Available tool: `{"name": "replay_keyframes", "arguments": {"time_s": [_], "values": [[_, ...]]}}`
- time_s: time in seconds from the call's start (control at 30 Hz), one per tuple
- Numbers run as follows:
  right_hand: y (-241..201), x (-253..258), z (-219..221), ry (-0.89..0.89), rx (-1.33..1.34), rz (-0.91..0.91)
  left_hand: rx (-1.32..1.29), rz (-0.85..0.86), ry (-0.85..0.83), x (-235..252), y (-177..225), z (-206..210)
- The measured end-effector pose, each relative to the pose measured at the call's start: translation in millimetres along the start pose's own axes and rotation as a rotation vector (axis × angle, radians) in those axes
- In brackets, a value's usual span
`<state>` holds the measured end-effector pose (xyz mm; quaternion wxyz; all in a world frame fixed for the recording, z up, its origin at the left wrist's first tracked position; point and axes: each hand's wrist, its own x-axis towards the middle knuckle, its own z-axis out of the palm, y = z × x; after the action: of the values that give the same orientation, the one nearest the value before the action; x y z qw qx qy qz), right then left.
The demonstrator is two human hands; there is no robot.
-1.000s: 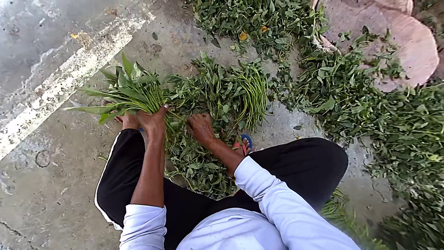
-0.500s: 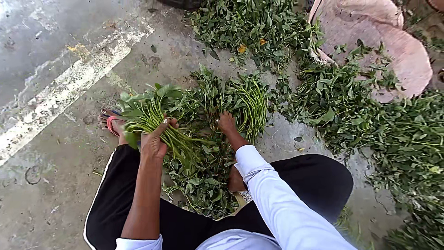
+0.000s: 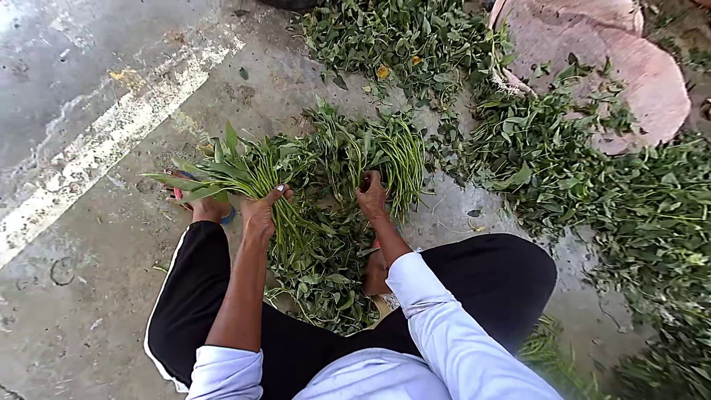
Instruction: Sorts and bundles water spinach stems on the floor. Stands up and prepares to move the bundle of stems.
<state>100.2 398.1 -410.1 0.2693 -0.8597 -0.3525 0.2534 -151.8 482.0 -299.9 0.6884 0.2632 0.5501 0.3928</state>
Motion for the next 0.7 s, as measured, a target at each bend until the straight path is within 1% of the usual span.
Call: {"name": "replay_keyframes", "arguments": {"time_s": [0.07,0.1,0.13,0.2,0.27,0.33,0.37,0.43,0.57,0.7], "values": [[2,8,-3,-0.078,-0.069,0.102,-0.005,0.008,0.008,2,-3,3],[6,10,-4,-0.095,-0.09,0.146,0.006,0.015,0.003,3,-5,4],[8,12,-5,-0.075,-0.101,0.146,0.018,0.02,-0.004,2,-6,6],[4,10,-9,0.027,-0.097,0.035,0.022,0.036,-0.012,2,-9,8],[-5,1,-13,0.128,-0.076,-0.136,0.03,0.056,-0.006,0,-15,10],[-22,-7,-18,0.189,-0.038,-0.28,0.025,0.098,0.01,-4,-17,17],[-32,-11,-22,0.193,-0.016,-0.324,0.015,0.124,0.016,-7,-18,21],[-54,-21,-29,0.115,0.05,-0.359,-0.007,0.173,0.035,-11,-23,27],[-91,-56,-21,0.024,0.108,-0.525,-0.068,0.208,0.036,-16,-30,32],[-104,-87,-4,-0.012,0.074,-0.656,-0.066,0.179,-0.003,-19,-32,27]]}}
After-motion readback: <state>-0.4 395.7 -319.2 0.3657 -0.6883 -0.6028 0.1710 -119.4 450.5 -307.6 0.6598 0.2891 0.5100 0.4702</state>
